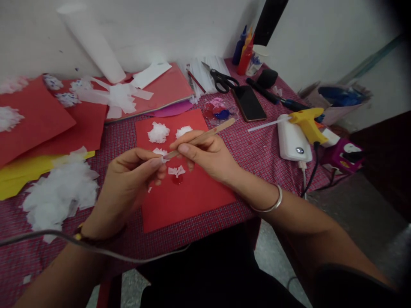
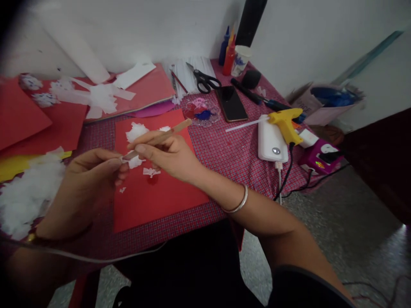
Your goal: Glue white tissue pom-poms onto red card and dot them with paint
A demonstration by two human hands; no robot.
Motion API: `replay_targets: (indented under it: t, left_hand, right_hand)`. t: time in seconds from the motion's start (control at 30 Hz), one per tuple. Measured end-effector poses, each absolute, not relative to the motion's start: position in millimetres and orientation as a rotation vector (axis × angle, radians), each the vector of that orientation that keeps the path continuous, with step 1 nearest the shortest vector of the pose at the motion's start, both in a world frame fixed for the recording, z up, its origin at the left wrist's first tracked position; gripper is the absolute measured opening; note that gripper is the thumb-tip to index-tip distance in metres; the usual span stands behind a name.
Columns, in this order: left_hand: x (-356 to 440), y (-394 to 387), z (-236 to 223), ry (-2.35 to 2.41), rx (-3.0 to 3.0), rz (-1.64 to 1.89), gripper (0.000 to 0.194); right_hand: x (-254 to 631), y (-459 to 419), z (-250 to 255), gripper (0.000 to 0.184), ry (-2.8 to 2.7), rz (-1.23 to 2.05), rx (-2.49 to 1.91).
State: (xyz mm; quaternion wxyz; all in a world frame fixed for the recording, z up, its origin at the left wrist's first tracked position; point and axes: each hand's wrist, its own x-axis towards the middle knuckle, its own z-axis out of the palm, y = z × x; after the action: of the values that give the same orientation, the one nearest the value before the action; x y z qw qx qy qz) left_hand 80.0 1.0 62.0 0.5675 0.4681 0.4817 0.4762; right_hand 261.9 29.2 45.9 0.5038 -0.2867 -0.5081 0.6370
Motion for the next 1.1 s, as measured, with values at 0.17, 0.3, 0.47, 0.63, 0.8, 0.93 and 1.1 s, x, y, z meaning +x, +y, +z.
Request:
replay_targets:
  t: [0.17,0.3,0.47,0.63,0.8,0.93,1.1]
  left_hand:
    - [79.1,-2.2,52.1,1.224,1.425,1.172,0.007]
    - [69.4,2.1,44.7,1.209,1.884,1.122,0.040]
    - [66.3,17.1,35.8,1.196,2.157,0.851,0.019]
    - [82.0,24.0,24.2,1.227,2.262,0.680,0.009]
    - [86.6,27.8,21.9,1.270,2.195,0.617,0.013]
    - [81.8,29.0,24.0,1.342,2.075,0.635,0.013]
    - [78.1,27.6,25.1,1.389,2.020,0.622,0.010]
  right_hand:
    - [250.3,28.8,38.4,0.011,-1.018,1.739,-0.725]
    - [253.4,38.2,30.7,0.015,-0.842,2.006,-0.765]
    - [280.8,59.0,25.4,0.016,-1.162,1.971,-0.942]
    - [296.9,72.3,23.2,0.020,-1.349,1.900,-1.069]
    - [294.6,69.3,26.9,0.021,-1.433,1.854,-1.070]
    - [289.8,63.8,27.7,0.019,-1.529,1.822,-1.045]
    - [284.5,60.9,23.5,0.018,-1.613,1.775,-1.063]
